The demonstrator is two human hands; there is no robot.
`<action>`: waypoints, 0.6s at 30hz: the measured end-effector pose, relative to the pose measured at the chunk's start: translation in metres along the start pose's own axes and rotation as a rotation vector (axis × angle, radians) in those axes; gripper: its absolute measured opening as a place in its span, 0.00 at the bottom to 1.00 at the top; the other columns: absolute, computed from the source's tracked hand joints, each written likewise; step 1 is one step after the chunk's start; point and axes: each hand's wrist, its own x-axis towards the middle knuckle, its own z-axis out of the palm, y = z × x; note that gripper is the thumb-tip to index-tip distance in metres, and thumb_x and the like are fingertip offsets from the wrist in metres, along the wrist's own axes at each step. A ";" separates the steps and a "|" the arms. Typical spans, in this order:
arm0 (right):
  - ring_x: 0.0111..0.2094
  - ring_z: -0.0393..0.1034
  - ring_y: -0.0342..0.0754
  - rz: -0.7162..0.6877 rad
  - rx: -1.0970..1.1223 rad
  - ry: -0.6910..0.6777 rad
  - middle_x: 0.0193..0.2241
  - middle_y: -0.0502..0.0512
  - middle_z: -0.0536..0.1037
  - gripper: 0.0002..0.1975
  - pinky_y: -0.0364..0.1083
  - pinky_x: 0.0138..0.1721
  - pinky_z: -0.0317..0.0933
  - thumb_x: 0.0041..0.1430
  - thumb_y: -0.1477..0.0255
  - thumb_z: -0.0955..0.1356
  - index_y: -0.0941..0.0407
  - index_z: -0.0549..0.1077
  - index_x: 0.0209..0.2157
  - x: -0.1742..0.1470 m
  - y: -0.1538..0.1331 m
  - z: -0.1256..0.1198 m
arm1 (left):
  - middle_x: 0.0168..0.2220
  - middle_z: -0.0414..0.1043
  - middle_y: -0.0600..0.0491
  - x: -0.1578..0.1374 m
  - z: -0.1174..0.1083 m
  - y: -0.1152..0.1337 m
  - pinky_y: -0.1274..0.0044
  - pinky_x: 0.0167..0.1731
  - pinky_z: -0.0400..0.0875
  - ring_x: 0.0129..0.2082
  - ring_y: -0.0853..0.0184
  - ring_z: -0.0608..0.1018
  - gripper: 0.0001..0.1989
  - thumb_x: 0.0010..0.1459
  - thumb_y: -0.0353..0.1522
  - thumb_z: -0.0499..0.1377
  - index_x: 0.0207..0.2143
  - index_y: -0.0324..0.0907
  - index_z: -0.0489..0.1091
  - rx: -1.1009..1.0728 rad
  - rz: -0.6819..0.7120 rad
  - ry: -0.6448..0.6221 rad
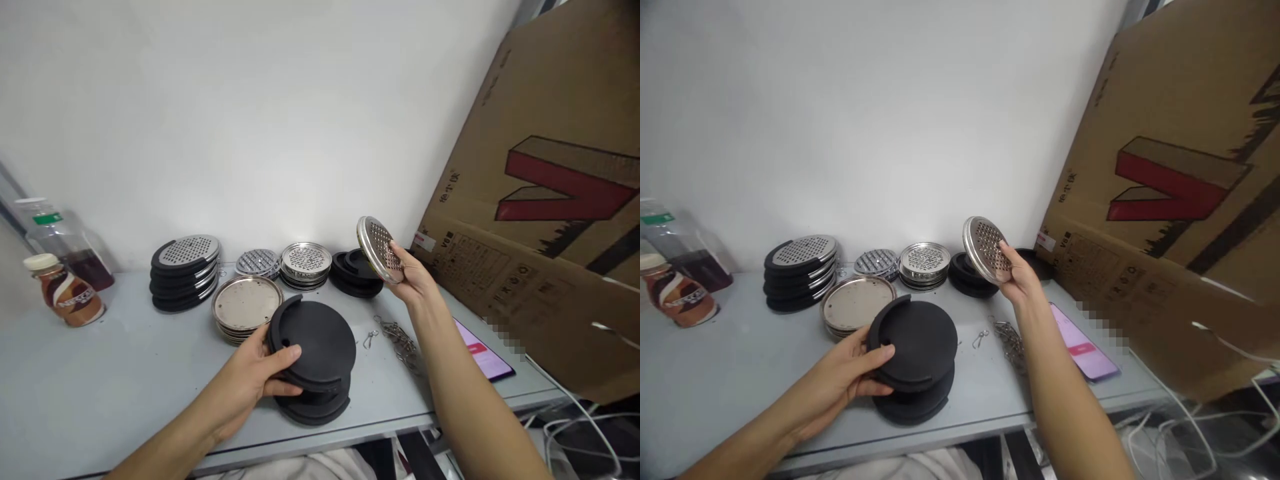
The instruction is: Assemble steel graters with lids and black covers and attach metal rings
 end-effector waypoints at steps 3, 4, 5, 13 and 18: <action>0.31 0.79 0.50 0.039 0.012 -0.030 0.28 0.53 0.82 0.03 0.49 0.38 0.76 0.57 0.77 0.69 0.58 0.74 0.34 -0.004 0.012 0.009 | 0.49 0.74 0.45 -0.011 -0.002 -0.009 0.69 0.47 0.75 0.49 0.57 0.77 0.34 0.55 0.37 0.65 0.62 0.45 0.57 -0.029 -0.083 -0.081; 0.30 0.79 0.49 0.056 0.013 -0.043 0.28 0.53 0.82 0.03 0.49 0.38 0.76 0.56 0.78 0.69 0.58 0.74 0.35 -0.007 0.017 0.013 | 0.47 0.75 0.45 -0.015 -0.004 -0.011 0.70 0.49 0.73 0.49 0.58 0.77 0.36 0.56 0.38 0.65 0.64 0.44 0.55 -0.007 -0.106 -0.100; 0.30 0.79 0.49 0.076 0.015 -0.056 0.29 0.53 0.82 0.05 0.49 0.37 0.76 0.56 0.78 0.69 0.58 0.74 0.36 -0.010 0.022 0.017 | 0.45 0.76 0.45 -0.020 -0.008 -0.011 0.70 0.49 0.73 0.47 0.59 0.79 0.39 0.56 0.38 0.65 0.65 0.44 0.51 0.038 -0.127 -0.110; 0.28 0.77 0.45 0.162 0.109 -0.148 0.31 0.52 0.82 0.10 0.41 0.30 0.74 0.53 0.77 0.72 0.58 0.75 0.39 -0.040 0.054 0.054 | 0.48 0.74 0.46 -0.011 -0.012 0.024 0.69 0.42 0.75 0.45 0.57 0.78 0.37 0.58 0.44 0.61 0.66 0.51 0.51 0.714 0.301 0.088; 0.36 0.77 0.45 0.071 0.021 -0.203 0.36 0.49 0.82 0.13 0.42 0.39 0.72 0.55 0.65 0.72 0.54 0.76 0.42 -0.066 0.075 0.069 | 0.68 0.50 0.45 0.048 0.037 0.033 0.61 0.63 0.54 0.66 0.53 0.56 0.40 0.62 0.43 0.57 0.69 0.50 0.39 0.623 0.784 -0.089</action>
